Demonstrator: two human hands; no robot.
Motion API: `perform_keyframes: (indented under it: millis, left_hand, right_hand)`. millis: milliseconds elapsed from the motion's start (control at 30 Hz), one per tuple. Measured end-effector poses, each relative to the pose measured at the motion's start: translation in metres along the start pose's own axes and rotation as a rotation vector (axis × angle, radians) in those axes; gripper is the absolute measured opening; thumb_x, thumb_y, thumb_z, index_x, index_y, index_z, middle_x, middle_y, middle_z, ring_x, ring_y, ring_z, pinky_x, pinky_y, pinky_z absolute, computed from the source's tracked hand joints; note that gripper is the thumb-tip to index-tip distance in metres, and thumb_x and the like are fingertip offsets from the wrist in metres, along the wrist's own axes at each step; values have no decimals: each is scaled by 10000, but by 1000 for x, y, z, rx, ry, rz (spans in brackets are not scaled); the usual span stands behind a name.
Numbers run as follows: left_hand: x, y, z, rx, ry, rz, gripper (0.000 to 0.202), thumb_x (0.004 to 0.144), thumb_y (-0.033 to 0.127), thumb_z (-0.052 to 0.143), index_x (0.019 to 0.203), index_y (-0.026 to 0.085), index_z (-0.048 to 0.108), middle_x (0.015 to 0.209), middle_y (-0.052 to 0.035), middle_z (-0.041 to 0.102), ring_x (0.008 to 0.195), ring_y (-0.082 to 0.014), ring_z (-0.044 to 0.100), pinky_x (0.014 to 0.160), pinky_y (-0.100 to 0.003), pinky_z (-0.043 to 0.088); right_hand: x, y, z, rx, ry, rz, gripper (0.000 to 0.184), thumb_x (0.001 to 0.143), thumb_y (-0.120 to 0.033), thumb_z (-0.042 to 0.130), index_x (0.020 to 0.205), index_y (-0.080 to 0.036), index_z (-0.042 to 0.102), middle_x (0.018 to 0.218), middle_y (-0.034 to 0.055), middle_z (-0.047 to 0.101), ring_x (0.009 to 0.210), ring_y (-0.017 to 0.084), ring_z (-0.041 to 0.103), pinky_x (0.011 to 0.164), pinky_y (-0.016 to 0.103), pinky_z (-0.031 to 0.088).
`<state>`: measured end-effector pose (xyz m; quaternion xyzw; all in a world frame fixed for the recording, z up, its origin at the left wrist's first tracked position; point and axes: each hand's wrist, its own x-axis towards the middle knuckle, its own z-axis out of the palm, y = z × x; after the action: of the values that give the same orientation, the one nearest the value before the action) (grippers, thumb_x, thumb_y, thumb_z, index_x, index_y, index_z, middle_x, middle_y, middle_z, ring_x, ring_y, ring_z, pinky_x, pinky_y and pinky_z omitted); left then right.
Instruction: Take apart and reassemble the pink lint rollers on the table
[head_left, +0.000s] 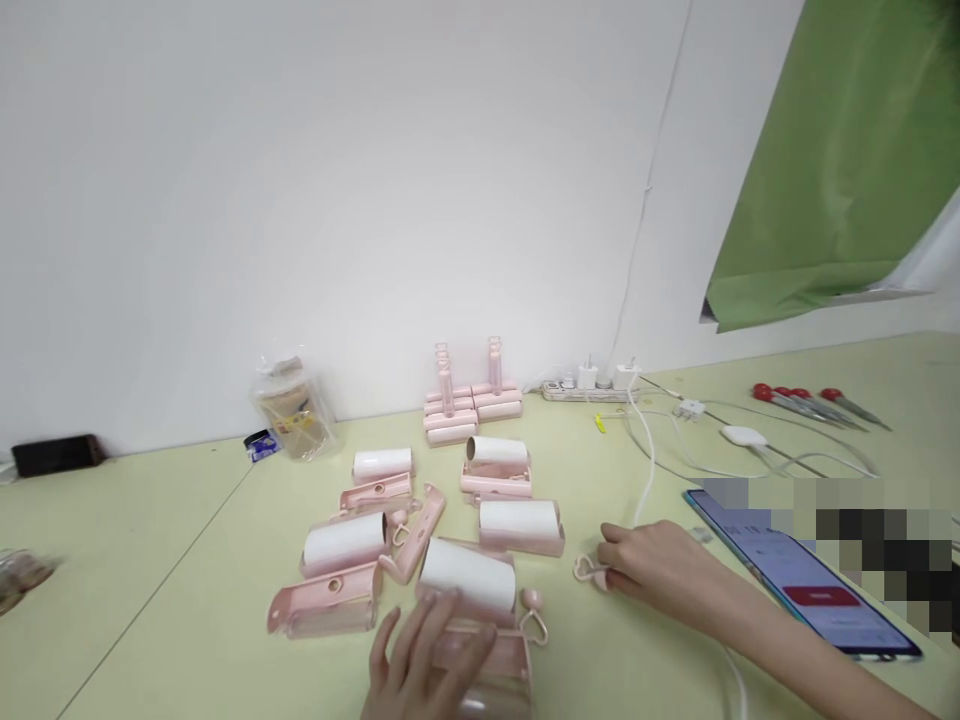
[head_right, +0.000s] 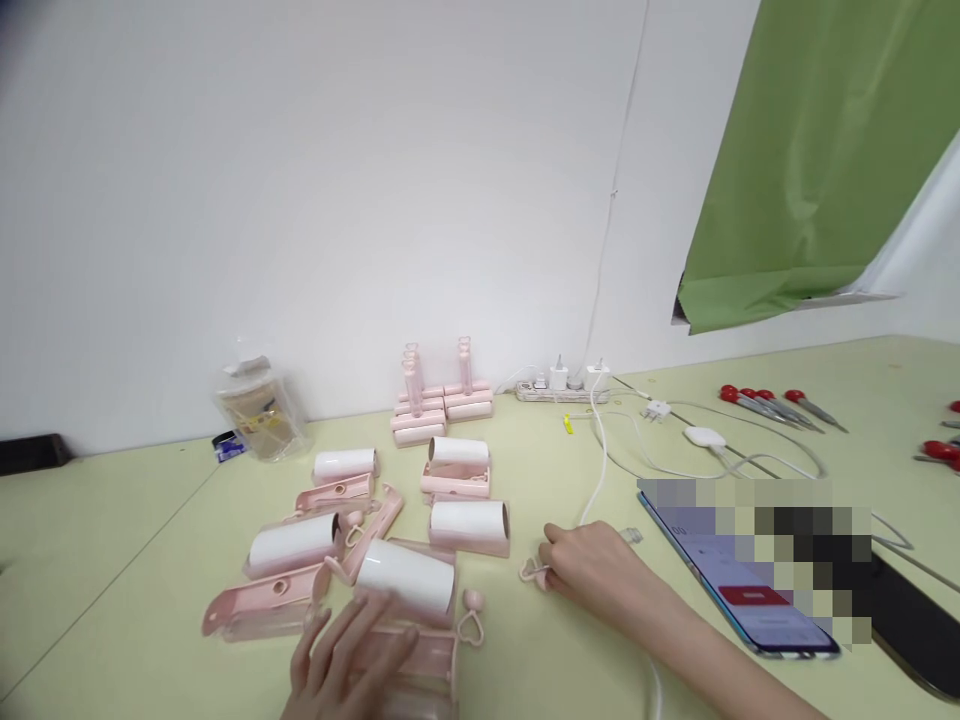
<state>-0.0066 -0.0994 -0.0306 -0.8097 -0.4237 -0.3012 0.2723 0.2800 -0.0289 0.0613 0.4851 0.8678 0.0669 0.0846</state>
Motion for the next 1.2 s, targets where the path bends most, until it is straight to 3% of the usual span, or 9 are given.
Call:
perform_keyframes:
  millis: [100,233,367,467,600,767,900,1033,1200]
  left_hand:
    - [12,-3,-3,65,-64,-53,760,486,674,659,1152,326,543,1214,-161,528,1161,-385,408,929,-532,257]
    - [29,-5,-5,64,-179,-39,998,307,656,728,1220,352,467,1294,-181,446,1196,-444,340,923,-598,235]
    - [39,-2,-4,59,-232,-55,1056,288,701,698,1256,394,408,1321,-186,412,1168,-434,391,895,-575,302]
    - [38,7,3,7,-252,-65,1023,333,689,700,1266,405,392,1324,-195,410,1157,-432,415,838,-521,393]
    - [33,22,18,-57,-296,-170,903,453,613,715,1268,452,360,1303,-166,455,1165,-414,426,824,-492,436]
    - [42,26,29,-242,-443,-253,1055,388,715,663,1323,413,278,1403,-154,319,1228,-487,274,866,-601,374]
    - [66,18,27,-368,-533,-354,967,459,730,614,1315,430,280,1446,-98,244,1273,-459,193,936,-611,293]
    - [85,11,26,-407,-574,-415,970,433,698,657,1300,442,304,1460,-57,213,1300,-437,113,989,-596,217]
    - [84,9,28,-431,-593,-421,956,460,718,619,1309,445,276,1470,-41,187,1307,-423,99,1003,-579,194]
  right_hand:
    - [5,0,1,-8,-33,-1,84,704,-228,611,641,-181,639,674,56,634,503,209,611,410,258,121]
    - [6,27,-11,74,15,-31,344,617,-528,669,660,-192,606,722,24,604,480,182,568,413,246,146]
    - [18,56,-34,196,149,-9,453,697,-653,506,679,-203,554,800,5,572,489,141,519,469,251,262]
    - [38,54,-43,242,213,-35,603,608,-697,549,979,-221,557,988,43,558,561,172,548,518,276,336]
    - [63,28,-34,301,139,-167,861,508,-683,615,1240,-274,424,1090,78,544,674,248,603,572,318,405]
    - [88,21,-15,372,24,-84,1195,412,-656,679,1403,-239,158,1373,207,322,849,361,611,686,428,442]
    - [109,39,-10,447,-30,-131,1045,452,-638,681,1356,-275,304,1350,127,400,1089,366,499,845,433,403]
    - [124,53,-12,470,-4,-119,820,483,-623,687,1194,-253,516,1241,88,516,979,328,571,834,416,429]
    - [149,60,-18,491,135,-40,496,811,-454,529,1235,-213,439,1274,92,458,1073,258,499,872,412,419]
